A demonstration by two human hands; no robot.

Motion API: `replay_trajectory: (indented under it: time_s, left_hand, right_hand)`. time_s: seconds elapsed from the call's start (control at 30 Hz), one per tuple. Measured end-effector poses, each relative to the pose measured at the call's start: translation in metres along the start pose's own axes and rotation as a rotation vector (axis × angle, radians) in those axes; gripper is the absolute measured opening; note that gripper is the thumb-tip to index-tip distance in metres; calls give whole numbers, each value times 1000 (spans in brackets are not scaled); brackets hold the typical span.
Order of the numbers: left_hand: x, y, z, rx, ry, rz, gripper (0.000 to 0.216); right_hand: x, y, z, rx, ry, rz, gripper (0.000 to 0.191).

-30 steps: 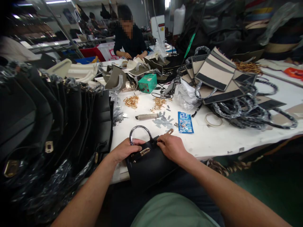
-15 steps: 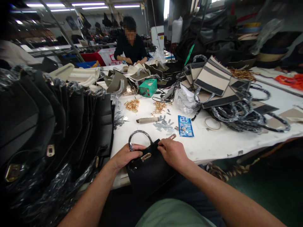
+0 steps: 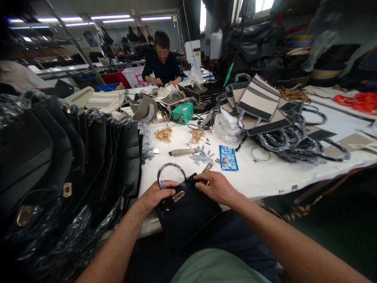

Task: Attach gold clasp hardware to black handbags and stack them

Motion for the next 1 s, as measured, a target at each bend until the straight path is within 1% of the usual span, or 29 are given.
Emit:
replay_trajectory:
  time_s: [0.07, 0.13, 0.2, 0.23, 0.27, 0.3, 0.33, 0.37, 0.4, 0.43, 0.47, 0.5, 0.53, 0.57, 0.6, 0.63, 0.67, 0.73, 0.8, 0.9, 1.0]
  left_hand:
    - [1, 0, -1, -1, 6, 6, 35]
    - [2, 1, 0, -13, 5, 30, 35]
    - [3, 2, 1, -44, 2, 50, 38]
    - [2, 1, 1, -45, -13, 66, 40]
    - [-1, -3, 1, -27, -55, 96, 42]
    - [-8, -11, 0, 20, -146, 148, 47]
    - [-17, -24, -5, 104, -283, 227, 53]
    - [-24, -41, -16, 218, -447, 330, 59]
    - [-26, -59, -31, 350, -610, 442, 64]
    - [-20, -76, -47, 482, -730, 552, 64]
    - [-7, -88, -59, 593, -776, 649, 59]
    - [11, -93, -66, 665, -743, 724, 50]
    - [31, -92, -66, 683, -647, 778, 40]
    - [49, -86, -62, 656, -533, 810, 34]
    - [63, -77, -57, 609, -448, 819, 31]
    - [74, -67, -52, 558, -389, 811, 29]
    - [80, -58, -47, 513, -362, 786, 28]
    - [85, -45, -40, 463, -350, 703, 24]
    - [86, -38, -36, 444, -325, 593, 19]
    - [89, -38, -36, 432, -268, 476, 13]
    - [91, -43, -39, 428, -251, 467, 14]
  right_hand:
    - [-1, 3, -3, -44, 25, 29, 22]
    - [-1, 4, -5, -59, 9, 56, 18]
    - [0, -3, -7, 5, -30, 157, 16]
    - [3, -9, -7, 67, -39, 239, 16]
    - [7, -16, -8, 142, -33, 327, 19]
    - [12, -22, -9, 217, -17, 409, 22]
    - [17, -27, -9, 279, -1, 480, 26]
    - [20, -29, -9, 321, 9, 541, 30]
    - [21, -28, -9, 343, 8, 594, 33]
    - [21, -27, -8, 350, -6, 644, 35]
    - [21, -24, -7, 345, -18, 692, 35]
    - [20, -20, -6, 334, -25, 737, 36]
    - [21, -16, -5, 322, -19, 779, 36]
    - [22, -11, -5, 311, -4, 819, 37]
    - [23, -6, -6, 300, 14, 858, 37]
    - [24, -2, -8, 291, 27, 894, 37]
    - [25, 1, -10, 283, 33, 927, 37]
    - [27, 3, -16, 277, 38, 983, 36]
    - [32, 1, -24, 286, 44, 1037, 35]
    - [45, -3, -34, 311, 76, 1130, 36]
    - [52, -4, -36, 302, 108, 1147, 36]
Point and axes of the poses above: each hand's wrist, its own z-axis towards the middle knuckle, its own x-axis out of the palm, y = z × x, the point moved 9 cm from there along z, towards the middle knuckle, and after that the axes turned 12 degrees about -z, right-handed, at the moved point
